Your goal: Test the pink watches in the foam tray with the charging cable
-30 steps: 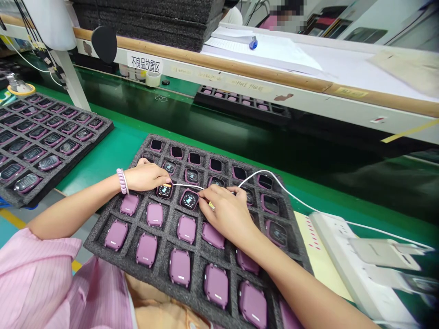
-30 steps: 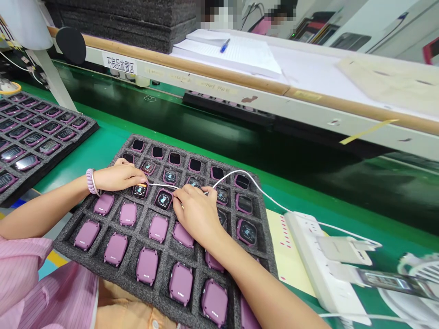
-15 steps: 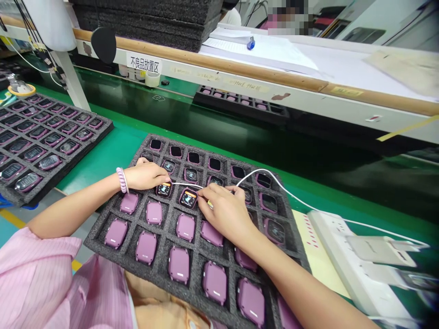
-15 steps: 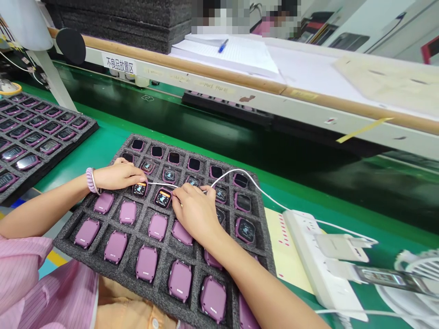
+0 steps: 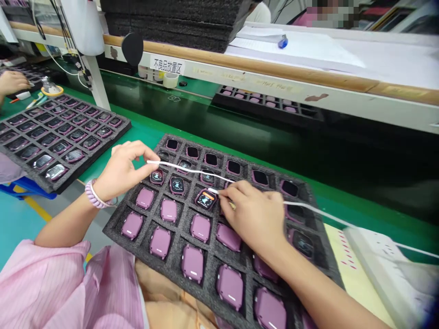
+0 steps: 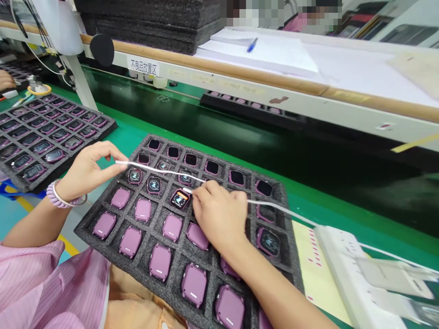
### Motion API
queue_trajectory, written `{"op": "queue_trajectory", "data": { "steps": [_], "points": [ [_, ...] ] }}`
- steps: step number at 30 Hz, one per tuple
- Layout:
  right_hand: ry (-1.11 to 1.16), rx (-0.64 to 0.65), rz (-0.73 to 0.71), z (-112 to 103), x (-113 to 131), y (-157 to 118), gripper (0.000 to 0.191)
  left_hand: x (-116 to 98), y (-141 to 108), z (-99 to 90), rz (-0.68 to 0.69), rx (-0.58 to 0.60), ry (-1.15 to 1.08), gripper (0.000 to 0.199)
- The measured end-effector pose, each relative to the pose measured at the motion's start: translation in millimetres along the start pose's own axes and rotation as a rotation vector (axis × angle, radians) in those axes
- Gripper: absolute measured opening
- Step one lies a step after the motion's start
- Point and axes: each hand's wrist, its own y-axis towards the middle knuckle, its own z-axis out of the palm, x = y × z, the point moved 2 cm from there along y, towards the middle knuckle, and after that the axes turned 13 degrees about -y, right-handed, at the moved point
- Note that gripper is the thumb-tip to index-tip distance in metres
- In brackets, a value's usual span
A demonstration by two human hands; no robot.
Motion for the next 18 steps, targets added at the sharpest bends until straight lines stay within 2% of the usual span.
{"op": "queue_trajectory", "data": {
  "steps": [3,6,9,11,14,16,18],
  "points": [
    [-0.122,-0.085,-0.042,-16.5,-10.3,-6.9,0.042,9.9,-27.3,-0.7,-0.072,0.214,0.046,0.016],
    [-0.138,-0.031,-0.121,-30.0,-33.1,-32.9,0.046,21.1,-45.9,5.9,-0.146,0.404,0.089,0.014],
    [-0.008,0.035,-0.096,-43.4,-63.6,-71.9,0.042,30.0,-51.0,8.9,-0.139,0.484,0.130,0.016],
    [0.115,0.113,0.008,-53.6,-81.7,-97.8,0.036,33.1,-47.7,7.9,-0.051,0.493,0.188,0.020],
    [0.227,0.192,0.138,-67.8,-97.1,-128.6,0.028,30.5,-39.4,7.0,0.207,0.512,0.354,0.026],
    [0.258,0.203,0.132,-72.6,-99.5,-144.2,0.025,24.5,-36.5,8.2,0.369,0.514,0.526,0.030],
    [0.252,0.224,0.104,-71.8,-98.7,-157.9,0.025,17.9,-36.7,11.2,0.470,0.531,0.653,0.034]
  ]
}}
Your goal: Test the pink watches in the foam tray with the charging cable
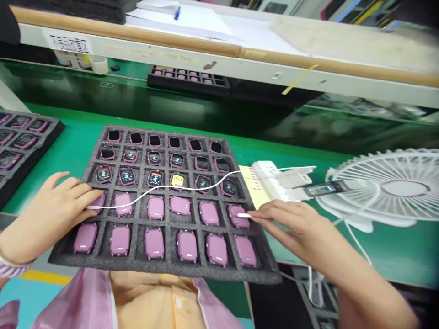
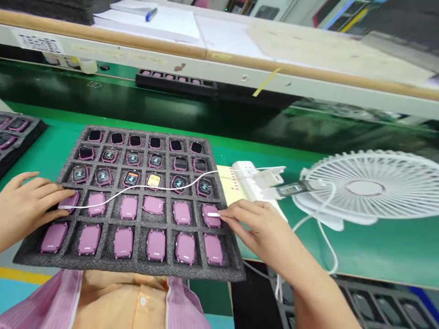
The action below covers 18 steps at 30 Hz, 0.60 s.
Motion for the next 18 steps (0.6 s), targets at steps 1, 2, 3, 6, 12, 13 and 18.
{"op": "queue_trajectory", "data": {
  "steps": [1,2,3,6,12,13,18],
  "points": [
    [-0.013,0.012,-0.005,3.2,-0.5,-5.6,0.027,-2.8,1.3,-0.6,0.024,0.015,0.028,0.037],
    [-0.020,0.023,-0.003,6.6,-1.0,-10.4,0.028,-4.5,2.6,-1.0,0.040,0.020,0.030,0.039],
    [-0.018,0.030,-0.001,9.4,-1.1,-14.2,0.028,-4.7,4.0,-1.6,0.040,0.020,0.012,0.041],
    [0.016,0.028,-0.021,10.8,1.5,-18.3,0.023,5.7,9.0,-4.6,-0.070,0.003,-0.127,0.043],
    [0.020,-0.004,0.030,-0.7,2.4,-10.0,0.018,34.7,11.7,-5.4,-0.438,0.017,-0.518,0.072],
    [-0.015,-0.004,0.029,1.3,0.5,-8.9,0.021,35.7,10.6,-3.5,-0.455,0.036,-0.550,0.074],
    [-0.194,0.010,0.027,21.9,-9.2,-4.3,0.037,34.4,2.2,6.3,-0.400,0.126,-0.569,0.078]
  ]
}}
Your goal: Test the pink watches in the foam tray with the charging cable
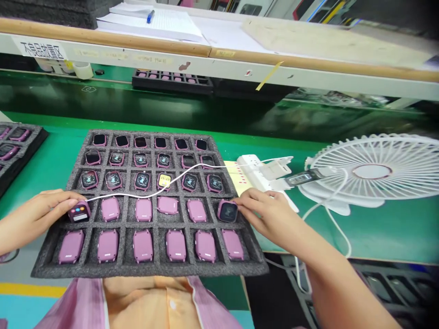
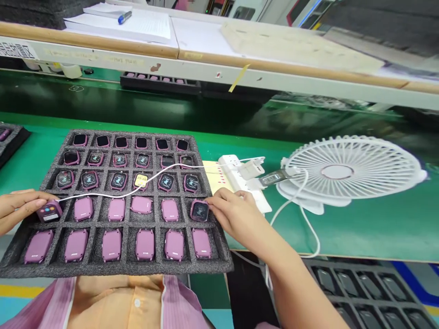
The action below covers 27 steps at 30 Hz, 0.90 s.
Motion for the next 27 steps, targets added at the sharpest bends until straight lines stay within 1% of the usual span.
{"op": "queue_trajectory", "data": {
  "steps": [2,6,8,12,17,20,23,25,27],
  "points": [
    [-0.036,-0.004,-0.009,3.5,0.5,2.7,0.037,3.8,-1.6,0.4,-0.010,-0.008,-0.006,0.080],
    [-0.089,-0.041,-0.035,-0.1,3.7,7.9,0.036,10.8,-0.1,0.0,-0.015,0.028,0.008,0.083],
    [-0.094,-0.048,-0.026,-2.0,4.8,8.9,0.034,11.8,2.2,0.3,0.023,0.033,0.032,0.084],
    [-0.086,-0.049,0.001,-0.5,5.1,7.7,0.032,10.2,6.2,0.9,0.103,0.022,0.096,0.079],
    [-0.075,-0.001,0.031,3.3,5.0,7.6,0.031,7.8,7.3,-0.6,0.184,0.021,0.146,0.071],
    [-0.153,-0.018,0.055,-5.0,7.0,10.4,0.033,4.6,7.8,-1.1,0.141,0.018,0.128,0.074],
    [-0.298,-0.140,0.156,-22.3,10.8,12.6,0.031,-2.2,8.8,-0.7,0.067,0.028,0.127,0.087],
    [-0.257,-0.183,0.160,-31.0,17.5,13.9,0.026,-7.1,9.7,-0.6,0.052,0.040,0.125,0.092],
    [-0.102,-0.160,0.085,-32.9,28.2,16.3,0.025,-10.6,10.5,-0.8,0.059,0.054,0.111,0.091]
  ]
}}
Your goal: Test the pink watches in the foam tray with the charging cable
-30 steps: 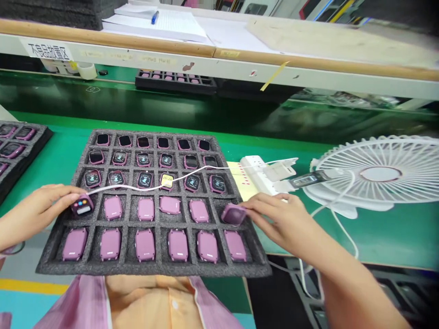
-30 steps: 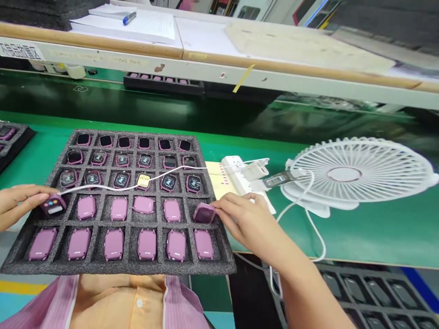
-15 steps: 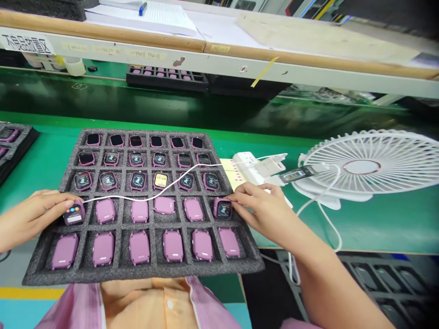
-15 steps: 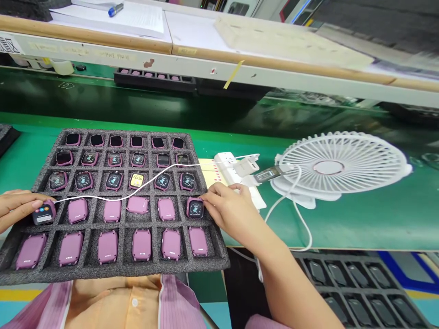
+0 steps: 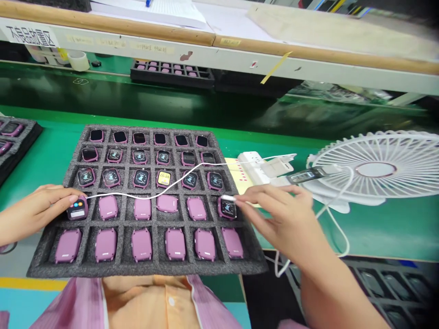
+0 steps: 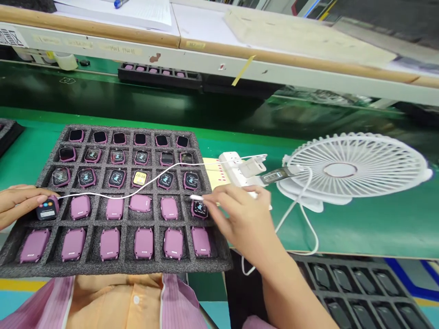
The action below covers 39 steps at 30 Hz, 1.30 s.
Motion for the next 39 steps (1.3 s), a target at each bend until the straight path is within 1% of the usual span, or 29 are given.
{"op": "queue_trajectory", "data": {
  "steps": [2,4,7,10,12,15,18,23,26,28,29,30,31,33,34,35,36,37,39],
  "points": [
    [0.128,0.039,-0.080,2.5,13.3,1.6,0.028,-1.5,0.7,-0.8,0.011,0.005,-0.014,0.084],
    [0.180,0.079,-0.165,6.9,25.3,3.0,0.030,-1.5,0.9,-1.2,0.011,0.011,-0.024,0.077],
    [0.236,0.080,-0.222,8.1,31.9,4.5,0.026,-2.0,0.6,-1.5,0.007,0.025,-0.047,0.069],
    [0.308,0.057,-0.190,6.5,23.2,6.1,0.016,-6.2,0.6,-2.0,0.010,0.068,-0.090,0.060],
    [0.292,0.050,-0.193,11.0,16.0,8.6,0.018,-9.5,1.1,-2.2,0.003,0.096,-0.118,0.056],
    [0.192,-0.018,-0.250,25.8,12.5,13.9,0.025,-12.7,1.3,-1.6,0.025,0.103,-0.162,0.053],
    [0.146,-0.080,-0.277,42.3,14.2,15.8,0.025,-12.6,0.7,-0.1,0.056,0.098,-0.192,0.050],
    [0.180,0.009,-0.272,61.3,9.3,9.4,0.028,-11.0,1.4,1.2,0.080,0.126,-0.270,0.046],
    [0.197,0.041,-0.292,64.9,6.5,8.2,0.030,-9.5,2.1,0.0,0.051,0.116,-0.315,0.043],
    [0.192,0.030,-0.285,65.0,6.5,9.0,0.031,-8.0,2.1,-1.6,0.007,0.117,-0.370,0.040],
    [0.186,0.024,-0.278,64.8,7.1,9.4,0.032,-7.3,2.1,-2.8,-0.026,0.106,-0.405,0.038],
    [0.180,0.017,-0.269,64.4,7.9,9.8,0.032,-6.9,2.2,-4.4,-0.060,0.071,-0.437,0.037],
    [0.176,0.013,-0.267,63.9,8.9,10.1,0.032,-7.1,2.4,-6.3,-0.090,0.002,-0.465,0.036],
    [0.168,0.015,-0.266,62.6,11.1,11.0,0.032,-10.8,3.0,-9.4,-0.117,-0.216,-0.512,0.032],
    [0.163,0.008,-0.268,61.5,12.1,11.8,0.032,-14.9,3.2,-9.2,-0.106,-0.319,-0.536,0.031],
    [0.157,-0.008,-0.278,60.0,13.2,13.0,0.033,-20.5,3.5,-6.9,-0.078,-0.384,-0.565,0.028],
    [0.146,-0.027,-0.291,58.1,14.2,14.6,0.033,-27.5,4.1,-2.6,-0.045,-0.395,-0.591,0.025],
    [0.133,-0.047,-0.310,55.8,15.5,16.5,0.033,-35.4,5.0,3.6,-0.014,-0.355,-0.603,0.021],
    [0.103,-0.075,-0.362,50.2,18.7,20.9,0.035,-51.6,6.4,17.8,0.012,-0.208,-0.539,0.012]
  ]
}}
